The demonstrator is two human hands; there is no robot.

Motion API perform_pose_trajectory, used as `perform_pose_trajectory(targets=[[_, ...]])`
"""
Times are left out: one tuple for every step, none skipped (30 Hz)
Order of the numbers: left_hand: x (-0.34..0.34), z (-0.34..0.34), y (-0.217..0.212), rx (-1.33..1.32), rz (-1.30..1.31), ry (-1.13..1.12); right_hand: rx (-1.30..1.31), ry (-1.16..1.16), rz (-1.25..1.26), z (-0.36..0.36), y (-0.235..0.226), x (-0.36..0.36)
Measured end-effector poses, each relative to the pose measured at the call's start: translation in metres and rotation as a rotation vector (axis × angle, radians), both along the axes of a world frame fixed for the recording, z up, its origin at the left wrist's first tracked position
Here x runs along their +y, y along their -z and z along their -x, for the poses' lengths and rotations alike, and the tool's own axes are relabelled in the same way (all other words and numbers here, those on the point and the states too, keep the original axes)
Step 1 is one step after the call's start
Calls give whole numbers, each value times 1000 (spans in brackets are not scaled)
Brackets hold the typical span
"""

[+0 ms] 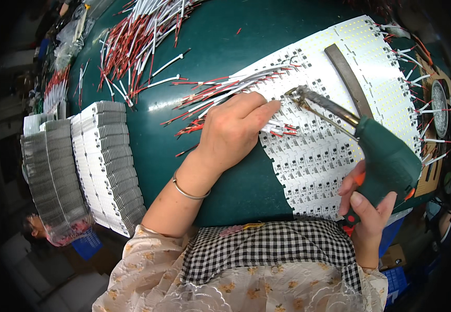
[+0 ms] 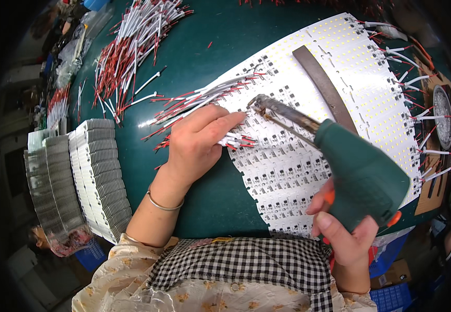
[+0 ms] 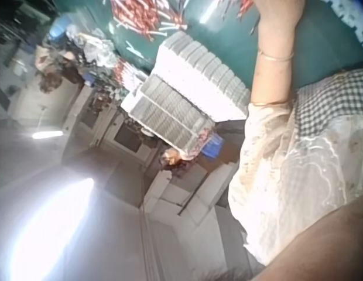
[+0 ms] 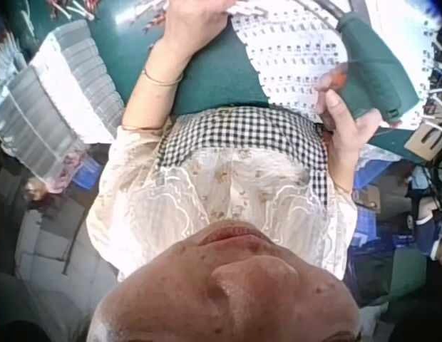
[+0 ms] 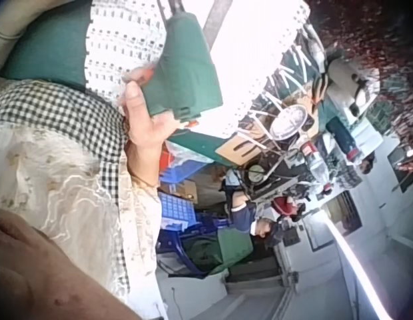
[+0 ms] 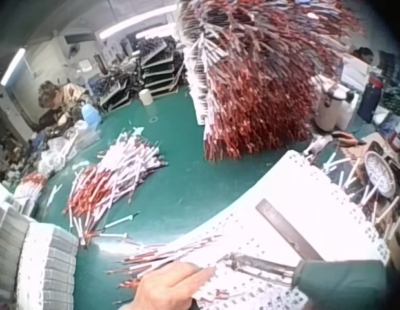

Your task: The person picks up a bundle of wires and solders the wire leads onto an LED circuit board panel using a handheld soldering gun.

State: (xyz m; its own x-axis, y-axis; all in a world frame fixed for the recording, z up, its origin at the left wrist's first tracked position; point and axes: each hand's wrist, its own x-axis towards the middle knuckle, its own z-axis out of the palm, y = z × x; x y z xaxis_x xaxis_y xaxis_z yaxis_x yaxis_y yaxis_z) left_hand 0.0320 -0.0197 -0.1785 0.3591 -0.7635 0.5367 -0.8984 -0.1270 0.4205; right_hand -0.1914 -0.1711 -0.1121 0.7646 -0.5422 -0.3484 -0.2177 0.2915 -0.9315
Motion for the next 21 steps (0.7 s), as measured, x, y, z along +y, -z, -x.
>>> perform_pose_trajectory(targets=[[0,0,1,1,0,-1,-41,79,28,-5,-4,1],[0,0,2,-3,3,0,-82,157,55,-8,-5,2],[-1,0,2,-6,9,5,-96,157,68,-6,-4,-1],[-1,0,2,-5,12,6,-96,159,71,-1,-4,-6],[-1,0,1,-4,-5,2,-108,105,12,5,-4,-12],[0,0,-1,-5,-26,-3,-122,50,-50,9,-4,-15],[0,1,-1,-7,-26,-3,-124,50,-50,10,-5,-16],[0,1,-2,-4,-22,-6,-126,49,-53,11,-6,-16],[0,1,-2,-2,-19,-8,-127,49,-56,12,-6,-16],[-1,2,-2,-2,-19,-7,-128,49,-55,14,-5,-17],[-3,3,-2,28,-17,-19,-131,41,-58,16,-5,-18],[-3,3,-3,59,-15,-29,-134,32,-62,18,-4,-19],[-3,2,-3,59,-15,-28,-134,34,-62,21,-4,-19],[-3,0,-3,130,-36,-20,-131,21,-65,23,-4,-20],[-3,-2,-2,200,-58,-13,-129,6,-69,25,-3,-20],[-2,-3,-2,199,-58,-13,-130,6,-69,26,-4,-20],[-1,-5,-2,214,-70,25,-119,-16,-58,26,-4,-20],[-1,-6,-1,231,-81,64,-106,-36,-45,27,-4,-20],[-1,-6,0,232,-80,66,-105,-34,-44,29,-3,-19],[-1,-6,2,219,-57,83,-90,-35,-36,31,-1,-18],[-1,-5,3,206,-35,100,-76,-36,-30,32,1,-17]])
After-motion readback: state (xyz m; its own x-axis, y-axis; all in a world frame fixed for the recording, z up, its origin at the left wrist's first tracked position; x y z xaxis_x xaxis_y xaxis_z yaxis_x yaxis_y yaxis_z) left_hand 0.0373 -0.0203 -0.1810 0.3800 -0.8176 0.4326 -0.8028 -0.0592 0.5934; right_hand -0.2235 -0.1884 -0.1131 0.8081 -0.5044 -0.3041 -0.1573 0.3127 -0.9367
